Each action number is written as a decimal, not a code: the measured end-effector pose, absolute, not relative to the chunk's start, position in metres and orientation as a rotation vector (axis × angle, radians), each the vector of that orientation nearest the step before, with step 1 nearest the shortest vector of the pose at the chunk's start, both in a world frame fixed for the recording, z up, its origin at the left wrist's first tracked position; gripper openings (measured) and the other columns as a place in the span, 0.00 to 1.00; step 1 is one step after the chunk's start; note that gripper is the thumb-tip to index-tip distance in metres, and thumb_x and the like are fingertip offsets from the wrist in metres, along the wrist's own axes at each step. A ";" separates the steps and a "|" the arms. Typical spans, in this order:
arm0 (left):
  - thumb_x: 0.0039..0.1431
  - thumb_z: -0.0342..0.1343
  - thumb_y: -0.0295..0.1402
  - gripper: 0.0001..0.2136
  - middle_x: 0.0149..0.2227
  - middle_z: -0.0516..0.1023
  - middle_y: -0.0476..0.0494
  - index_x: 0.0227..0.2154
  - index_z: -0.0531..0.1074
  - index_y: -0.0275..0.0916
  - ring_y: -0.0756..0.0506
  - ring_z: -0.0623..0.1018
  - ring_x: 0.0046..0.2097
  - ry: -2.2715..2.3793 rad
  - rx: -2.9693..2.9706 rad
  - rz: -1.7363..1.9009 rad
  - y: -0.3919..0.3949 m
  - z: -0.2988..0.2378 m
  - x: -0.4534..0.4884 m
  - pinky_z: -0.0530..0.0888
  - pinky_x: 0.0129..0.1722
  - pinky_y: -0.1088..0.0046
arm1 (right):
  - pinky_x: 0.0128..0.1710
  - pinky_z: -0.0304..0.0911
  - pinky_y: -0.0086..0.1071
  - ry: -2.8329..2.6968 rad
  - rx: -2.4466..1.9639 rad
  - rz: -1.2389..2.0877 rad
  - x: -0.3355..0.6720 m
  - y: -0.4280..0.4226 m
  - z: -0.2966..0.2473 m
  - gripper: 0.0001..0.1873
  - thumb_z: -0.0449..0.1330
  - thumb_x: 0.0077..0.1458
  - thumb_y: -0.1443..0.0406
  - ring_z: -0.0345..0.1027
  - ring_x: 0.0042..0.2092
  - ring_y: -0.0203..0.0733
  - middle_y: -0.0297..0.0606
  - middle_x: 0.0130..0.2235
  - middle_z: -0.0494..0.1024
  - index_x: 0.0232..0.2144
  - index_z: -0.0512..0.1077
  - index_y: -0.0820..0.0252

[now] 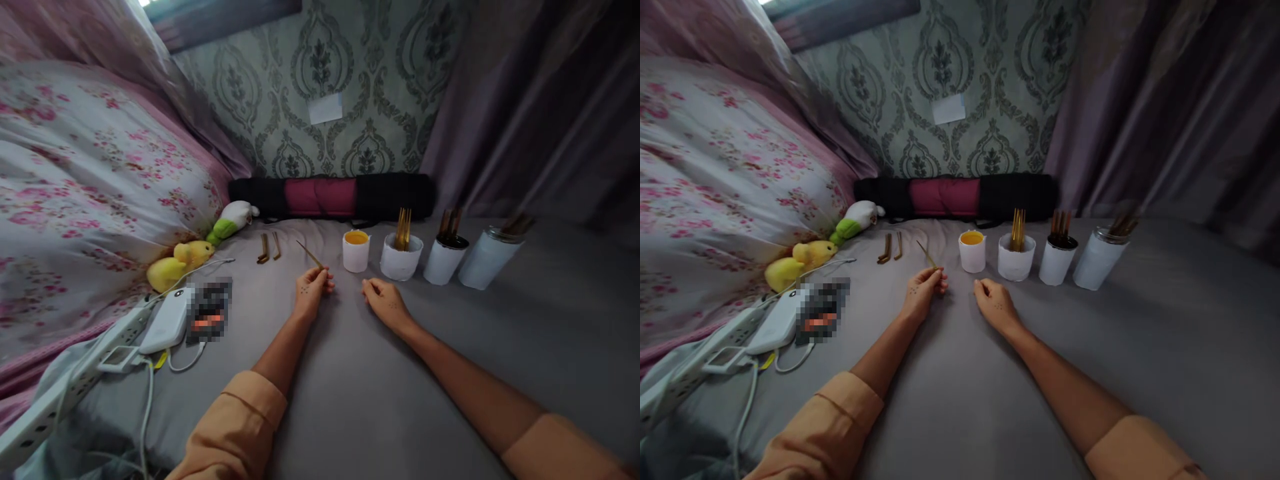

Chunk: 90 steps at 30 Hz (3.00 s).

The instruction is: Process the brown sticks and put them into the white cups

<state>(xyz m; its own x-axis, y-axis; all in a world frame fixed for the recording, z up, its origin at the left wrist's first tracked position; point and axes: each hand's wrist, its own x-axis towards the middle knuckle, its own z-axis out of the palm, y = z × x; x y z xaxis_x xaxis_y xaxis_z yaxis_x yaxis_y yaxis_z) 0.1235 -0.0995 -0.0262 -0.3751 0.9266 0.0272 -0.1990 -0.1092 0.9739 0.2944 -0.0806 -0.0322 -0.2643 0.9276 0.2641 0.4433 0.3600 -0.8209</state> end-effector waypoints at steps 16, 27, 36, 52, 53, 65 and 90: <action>0.52 0.51 0.36 0.12 0.28 0.74 0.45 0.37 0.72 0.36 0.53 0.71 0.25 1.493 1.388 1.587 -0.121 -0.026 0.141 0.68 0.25 0.79 | 0.19 0.53 0.25 -1.783 -1.155 0.986 0.297 -0.080 -0.028 0.21 0.46 0.54 0.53 0.58 0.19 0.31 0.33 0.20 0.67 0.25 0.67 0.63; 0.57 0.47 0.34 0.13 0.30 0.72 0.44 0.41 0.73 0.41 0.51 0.70 0.30 1.556 1.869 1.506 -0.127 -0.025 0.142 0.66 0.30 0.77 | 0.18 0.54 0.25 -1.732 -1.083 1.040 0.299 -0.081 -0.028 0.21 0.46 0.54 0.53 0.58 0.19 0.31 0.32 0.21 0.67 0.30 0.69 0.63; 0.57 0.46 0.33 0.12 0.35 0.73 0.43 0.41 0.73 0.44 0.50 0.72 0.35 1.562 1.991 1.449 -0.129 -0.028 0.143 0.66 0.36 0.77 | 0.19 0.55 0.25 -1.689 -1.005 1.059 0.299 -0.081 -0.022 0.20 0.48 0.53 0.54 0.59 0.21 0.31 0.33 0.24 0.67 0.34 0.69 0.64; 0.58 0.44 0.32 0.15 0.40 0.71 0.43 0.45 0.69 0.47 0.48 0.72 0.40 1.596 2.227 1.156 -0.132 -0.029 0.140 0.66 0.42 0.76 | 0.21 0.57 0.26 -1.513 -0.894 1.189 0.296 -0.090 -0.004 0.17 0.52 0.50 0.60 0.59 0.23 0.31 0.35 0.27 0.69 0.40 0.69 0.64; 0.58 0.44 0.32 0.15 0.40 0.71 0.44 0.46 0.69 0.47 0.49 0.72 0.40 1.603 2.244 1.137 -0.132 -0.029 0.139 0.66 0.42 0.76 | 0.21 0.57 0.26 -1.499 -0.896 1.204 0.296 -0.091 -0.003 0.16 0.53 0.49 0.61 0.59 0.23 0.31 0.35 0.27 0.69 0.39 0.69 0.64; 0.61 0.39 0.31 0.15 0.38 0.70 0.44 0.45 0.68 0.43 0.50 0.71 0.38 1.771 2.502 0.870 -0.134 -0.026 0.138 0.67 0.37 0.75 | 0.21 0.55 0.26 -1.421 -0.882 1.288 0.297 -0.089 -0.007 0.12 0.54 0.47 0.64 0.58 0.23 0.31 0.33 0.25 0.69 0.36 0.69 0.63; 0.53 0.46 0.28 0.12 0.31 0.72 0.45 0.35 0.73 0.37 0.51 0.70 0.32 1.561 2.082 1.086 -0.129 -0.025 0.149 0.65 0.33 0.77 | 0.19 0.56 0.25 -1.520 -1.006 1.188 0.301 -0.081 -0.014 0.17 0.54 0.50 0.55 0.59 0.22 0.31 0.33 0.25 0.68 0.35 0.70 0.62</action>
